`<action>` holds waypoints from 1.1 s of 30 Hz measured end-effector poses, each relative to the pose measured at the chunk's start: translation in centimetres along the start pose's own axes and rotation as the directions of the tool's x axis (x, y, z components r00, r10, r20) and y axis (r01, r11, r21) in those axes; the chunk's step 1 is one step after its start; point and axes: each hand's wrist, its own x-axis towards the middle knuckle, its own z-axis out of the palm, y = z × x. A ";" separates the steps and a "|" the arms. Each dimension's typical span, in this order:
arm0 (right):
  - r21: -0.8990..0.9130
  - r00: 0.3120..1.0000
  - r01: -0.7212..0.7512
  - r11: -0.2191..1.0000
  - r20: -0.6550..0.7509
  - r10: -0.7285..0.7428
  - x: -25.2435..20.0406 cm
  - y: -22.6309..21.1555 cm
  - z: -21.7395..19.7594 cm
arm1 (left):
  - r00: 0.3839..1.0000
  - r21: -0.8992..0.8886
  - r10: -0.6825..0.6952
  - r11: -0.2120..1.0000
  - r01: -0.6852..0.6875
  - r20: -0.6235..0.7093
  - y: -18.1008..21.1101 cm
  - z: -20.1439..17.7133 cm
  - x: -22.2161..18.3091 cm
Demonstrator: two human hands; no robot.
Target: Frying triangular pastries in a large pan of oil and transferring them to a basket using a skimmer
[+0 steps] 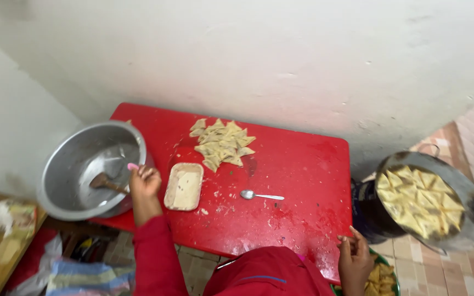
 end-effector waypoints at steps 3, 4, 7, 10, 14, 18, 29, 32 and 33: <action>-0.013 0.998 -0.062 0.998 -0.026 0.062 -1.0 0.0 0.3 | 0.964 -0.057 0.003 0.998 0.013 0.266 -4.9 3.9 -7.3; -0.020 0.997 -0.071 0.997 -0.042 0.070 -1.2 0.4 0.8 | 0.964 -0.054 -0.016 0.998 0.032 0.264 -6.4 4.6 -8.7; 0.009 0.997 -0.078 0.997 -0.013 0.079 -1.5 0.8 2.1 | 0.951 -0.054 -0.040 0.997 0.060 0.306 -11.1 6.7 -12.3; 0.043 0.984 -0.170 0.984 0.059 0.168 -2.2 0.1 4.4 | 0.903 -0.022 -0.094 0.993 0.113 0.419 -14.7 8.3 -15.9; 0.256 0.949 -0.194 0.947 0.295 0.114 -1.5 -3.2 6.5 | 0.798 0.256 -0.409 0.911 0.325 0.443 -21.3 4.3 -19.2; 0.464 0.790 -0.355 0.811 0.613 -0.005 0.7 -13.7 7.4 | 0.616 0.505 -0.760 0.623 0.598 0.208 -28.9 -0.4 -23.8; 0.512 0.864 -0.495 0.702 0.378 0.333 3.3 1.1 5.8 | 0.339 0.925 -0.908 -0.324 -0.196 -0.246 -41.4 6.6 -30.7; 0.403 0.801 -0.589 0.700 0.181 0.570 7.8 -4.0 -2.7 | 0.446 0.902 -0.856 -0.382 -0.203 -0.262 -42.8 8.4 -30.8; 0.178 0.668 -0.737 0.652 0.043 0.743 8.4 -8.6 -7.2 | 0.494 0.889 -0.788 -0.453 -0.061 -0.367 -42.8 9.4 -30.9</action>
